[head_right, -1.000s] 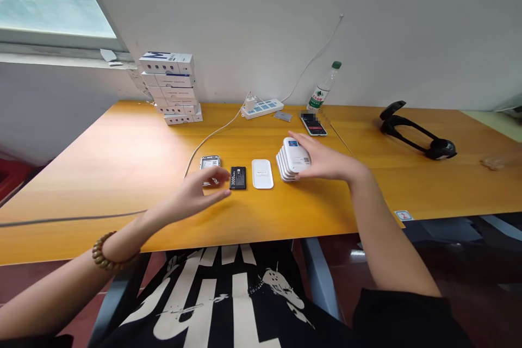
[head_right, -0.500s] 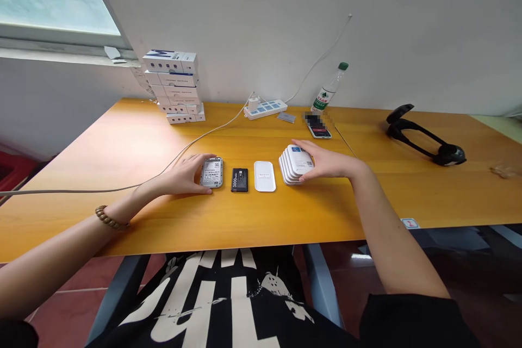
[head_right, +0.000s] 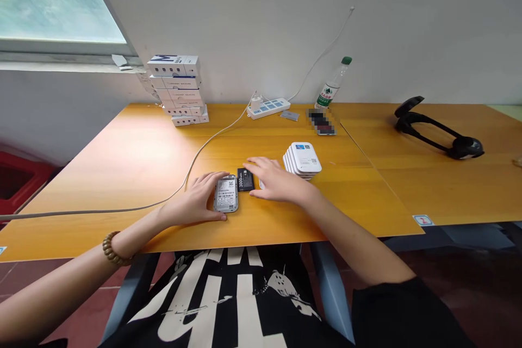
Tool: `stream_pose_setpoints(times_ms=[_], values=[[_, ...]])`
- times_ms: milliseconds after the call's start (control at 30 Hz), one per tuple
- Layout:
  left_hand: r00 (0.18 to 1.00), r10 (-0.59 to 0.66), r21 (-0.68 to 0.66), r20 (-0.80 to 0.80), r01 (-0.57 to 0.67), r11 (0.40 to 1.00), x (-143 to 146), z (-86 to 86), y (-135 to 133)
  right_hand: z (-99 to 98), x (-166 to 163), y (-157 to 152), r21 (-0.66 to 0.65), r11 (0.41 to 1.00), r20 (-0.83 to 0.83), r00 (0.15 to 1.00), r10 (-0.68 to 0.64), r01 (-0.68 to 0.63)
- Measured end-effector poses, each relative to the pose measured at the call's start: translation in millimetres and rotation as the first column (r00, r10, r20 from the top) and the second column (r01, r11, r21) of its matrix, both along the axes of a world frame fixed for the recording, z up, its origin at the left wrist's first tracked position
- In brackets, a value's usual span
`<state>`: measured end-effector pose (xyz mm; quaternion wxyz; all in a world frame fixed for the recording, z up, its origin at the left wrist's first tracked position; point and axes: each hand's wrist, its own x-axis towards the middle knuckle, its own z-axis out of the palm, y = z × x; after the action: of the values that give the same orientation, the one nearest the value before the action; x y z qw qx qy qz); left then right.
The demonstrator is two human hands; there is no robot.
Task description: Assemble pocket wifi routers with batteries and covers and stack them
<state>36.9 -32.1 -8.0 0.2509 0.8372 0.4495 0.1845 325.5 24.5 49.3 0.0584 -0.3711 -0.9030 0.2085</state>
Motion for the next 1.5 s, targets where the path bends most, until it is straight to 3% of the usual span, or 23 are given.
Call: stream_pose_setpoints(times_ms=[100, 233, 400, 467, 567, 867, 1167, 1233, 1300, 1400, 1500], values=[[1.0, 0.0, 0.009, 0.02, 0.0, 1.0, 0, -5.7, -6, -21.5, -21, 8, -0.002, 0.999, 0.123, 0.992, 0.035, -0.035], [0.996, 0.058, -0.013, 0.061, -0.057, 0.998, -3, -8.7, -9, -23.0, -21, 16, 0.005, 0.998, 0.141, 0.988, 0.062, -0.063], [0.993, 0.079, -0.075, 0.083, -0.072, 0.995, 6, -5.0, -12, -10.7, -10, 10, 0.123, 0.99, -0.065, 0.995, 0.073, -0.064], [0.992, 0.08, -0.087, 0.092, -0.072, 0.994, 12, -6.1, -11, -9.6, -10, 2, 0.114, 0.989, -0.144, 0.984, 0.106, -0.09], [0.991, 0.085, -0.082, 0.103, -0.076, 0.994, 19, -9.8, -5, -15.6, -16, -9, 0.057, 0.985, -0.12, 0.978, 0.168, -0.162], [0.998, 0.006, 0.01, 0.062, -0.007, 1.0, 18, -12.6, 16, -38.3, -19, -12, 0.091, 0.983, -0.064, 0.984, 0.169, -0.163], [0.998, -0.062, 0.133, 0.007, 0.061, 0.989, 15, -12.9, 12, -32.2, -10, -49, 0.014, 0.992, 0.003, 0.992, 0.127, -0.127], [0.998, -0.068, 0.154, -0.012, 0.069, 0.986, 15, -12.7, 11, -25.0, -5, -41, 0.01, 0.996, -0.012, 0.995, 0.094, -0.094], [0.997, -0.062, 0.159, -0.035, 0.067, 0.985, 16, -10.9, 10, -17.9, -1, -25, 0.035, 0.999, 0.028, 0.999, -0.027, 0.026], [0.995, -0.052, 0.146, -0.081, 0.064, 0.987, 15, -5.0, 5, -10.7, 0, 0, -0.013, 0.973, 0.26, 0.941, -0.218, 0.229], [0.989, -0.051, 0.122, -0.14, 0.069, 0.99, 14, 1.7, -5, -7.4, -3, 15, -0.146, 0.951, 0.432, 0.882, -0.188, 0.274]])
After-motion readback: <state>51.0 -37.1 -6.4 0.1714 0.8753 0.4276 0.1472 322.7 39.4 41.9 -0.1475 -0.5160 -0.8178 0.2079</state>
